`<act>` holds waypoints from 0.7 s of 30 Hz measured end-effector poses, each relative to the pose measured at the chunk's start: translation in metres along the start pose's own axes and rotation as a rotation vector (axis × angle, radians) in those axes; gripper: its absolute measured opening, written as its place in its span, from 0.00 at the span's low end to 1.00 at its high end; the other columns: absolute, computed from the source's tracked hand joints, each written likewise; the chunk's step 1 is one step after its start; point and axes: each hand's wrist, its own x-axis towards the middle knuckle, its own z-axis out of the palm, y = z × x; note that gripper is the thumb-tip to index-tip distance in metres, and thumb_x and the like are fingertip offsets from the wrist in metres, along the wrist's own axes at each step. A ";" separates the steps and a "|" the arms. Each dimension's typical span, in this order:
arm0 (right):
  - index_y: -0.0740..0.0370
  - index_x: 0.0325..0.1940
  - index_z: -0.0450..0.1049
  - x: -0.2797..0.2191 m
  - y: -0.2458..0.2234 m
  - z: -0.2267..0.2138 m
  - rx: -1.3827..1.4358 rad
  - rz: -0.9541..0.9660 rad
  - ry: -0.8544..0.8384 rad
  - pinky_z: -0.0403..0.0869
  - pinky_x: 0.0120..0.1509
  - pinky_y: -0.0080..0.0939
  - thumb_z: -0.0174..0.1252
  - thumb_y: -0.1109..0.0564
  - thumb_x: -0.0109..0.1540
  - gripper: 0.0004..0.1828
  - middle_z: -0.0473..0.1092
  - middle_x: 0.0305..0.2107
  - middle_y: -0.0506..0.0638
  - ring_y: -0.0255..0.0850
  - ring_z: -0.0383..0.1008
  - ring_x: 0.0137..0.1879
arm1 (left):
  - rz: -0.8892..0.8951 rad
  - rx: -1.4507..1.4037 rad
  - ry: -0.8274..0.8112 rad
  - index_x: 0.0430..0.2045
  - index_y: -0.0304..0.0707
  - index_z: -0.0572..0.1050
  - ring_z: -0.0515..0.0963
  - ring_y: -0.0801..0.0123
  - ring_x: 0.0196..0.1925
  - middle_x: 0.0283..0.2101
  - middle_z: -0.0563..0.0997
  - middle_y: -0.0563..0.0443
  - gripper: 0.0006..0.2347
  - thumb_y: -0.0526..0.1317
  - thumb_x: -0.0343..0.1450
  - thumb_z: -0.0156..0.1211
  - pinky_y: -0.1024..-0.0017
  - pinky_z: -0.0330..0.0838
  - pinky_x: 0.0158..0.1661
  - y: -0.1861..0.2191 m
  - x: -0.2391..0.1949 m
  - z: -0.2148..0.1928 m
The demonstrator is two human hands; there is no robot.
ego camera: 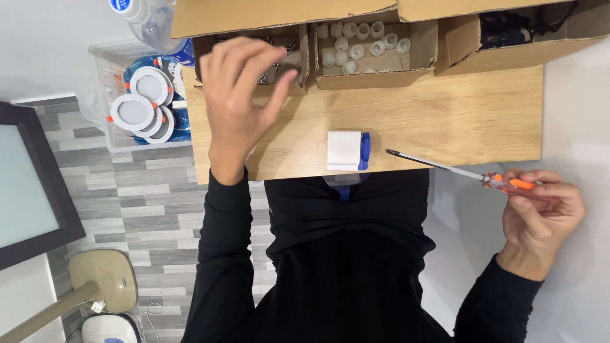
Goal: Assembling an electrical component by tightening screws with a screwdriver and marking with a pen.
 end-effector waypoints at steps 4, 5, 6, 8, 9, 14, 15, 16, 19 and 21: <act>0.53 0.56 0.66 0.005 -0.010 0.018 -0.018 0.018 0.038 0.86 0.68 0.67 0.66 0.58 0.71 0.15 0.71 0.57 0.61 0.59 0.78 0.58 | 0.064 -0.257 -0.002 0.45 0.37 0.82 0.81 0.59 0.53 0.48 0.85 0.45 0.07 0.41 0.78 0.67 0.61 0.70 0.56 0.022 -0.019 0.021; 0.55 0.59 0.64 0.008 -0.014 0.026 -0.044 0.019 0.069 0.87 0.65 0.69 0.65 0.54 0.73 0.17 0.70 0.57 0.69 0.58 0.77 0.59 | 0.110 -0.364 -0.040 0.43 0.35 0.82 0.83 0.57 0.53 0.46 0.86 0.43 0.07 0.39 0.78 0.64 0.59 0.75 0.59 0.032 -0.022 0.024; 0.55 0.59 0.64 0.011 -0.019 0.033 -0.047 0.020 0.071 0.87 0.65 0.69 0.65 0.54 0.73 0.17 0.70 0.57 0.69 0.58 0.77 0.59 | 0.109 -0.367 -0.040 0.43 0.35 0.82 0.83 0.57 0.53 0.46 0.86 0.43 0.07 0.39 0.78 0.64 0.59 0.75 0.59 0.039 -0.030 0.029; 0.56 0.62 0.64 0.019 -0.027 0.045 -0.075 0.016 0.079 0.87 0.70 0.74 0.66 0.51 0.75 0.19 0.73 0.53 0.65 0.61 0.79 0.52 | 0.089 -0.431 -0.251 0.53 0.38 0.79 0.80 0.57 0.60 0.55 0.84 0.45 0.23 0.59 0.76 0.65 0.57 0.72 0.61 0.053 -0.044 0.040; 0.56 0.62 0.64 0.018 -0.025 0.045 -0.077 0.017 0.081 0.87 0.70 0.74 0.66 0.51 0.75 0.19 0.73 0.53 0.65 0.61 0.79 0.52 | 0.090 -0.434 -0.251 0.53 0.38 0.79 0.80 0.57 0.60 0.55 0.84 0.45 0.23 0.59 0.76 0.65 0.57 0.72 0.61 0.056 -0.045 0.040; 0.56 0.63 0.62 0.022 -0.027 0.053 -0.091 0.094 0.139 0.88 0.63 0.60 0.64 0.41 0.76 0.25 0.73 0.51 0.67 0.58 0.80 0.48 | 0.003 -0.442 -0.435 0.56 0.37 0.78 0.82 0.50 0.61 0.57 0.84 0.44 0.28 0.62 0.73 0.69 0.55 0.73 0.59 0.067 -0.053 0.042; 0.56 0.63 0.62 0.021 -0.025 0.051 -0.093 0.095 0.140 0.88 0.63 0.60 0.64 0.41 0.76 0.25 0.73 0.51 0.67 0.58 0.80 0.48 | 0.003 -0.444 -0.437 0.56 0.37 0.78 0.82 0.50 0.61 0.57 0.84 0.44 0.28 0.62 0.73 0.69 0.55 0.73 0.59 0.067 -0.054 0.042; 0.57 0.62 0.62 0.021 -0.023 0.049 -0.094 0.085 0.135 0.87 0.62 0.61 0.64 0.40 0.76 0.25 0.73 0.51 0.67 0.55 0.79 0.45 | 0.008 -0.438 -0.409 0.55 0.37 0.78 0.83 0.52 0.61 0.57 0.84 0.45 0.28 0.62 0.72 0.71 0.56 0.72 0.59 0.068 -0.054 0.043; 0.59 0.61 0.61 0.021 -0.024 0.052 -0.108 0.070 0.128 0.86 0.58 0.63 0.61 0.38 0.77 0.26 0.73 0.48 0.66 0.55 0.78 0.41 | 0.021 -0.420 -0.357 0.54 0.37 0.79 0.83 0.54 0.60 0.56 0.84 0.46 0.27 0.60 0.73 0.74 0.59 0.71 0.58 0.069 -0.053 0.042; 0.60 0.61 0.61 0.021 -0.026 0.053 -0.119 0.064 0.125 0.86 0.55 0.65 0.59 0.38 0.79 0.25 0.73 0.47 0.66 0.57 0.78 0.39 | 0.029 -0.406 -0.333 0.54 0.36 0.79 0.82 0.55 0.60 0.56 0.84 0.46 0.26 0.58 0.73 0.75 0.60 0.70 0.58 0.070 -0.052 0.040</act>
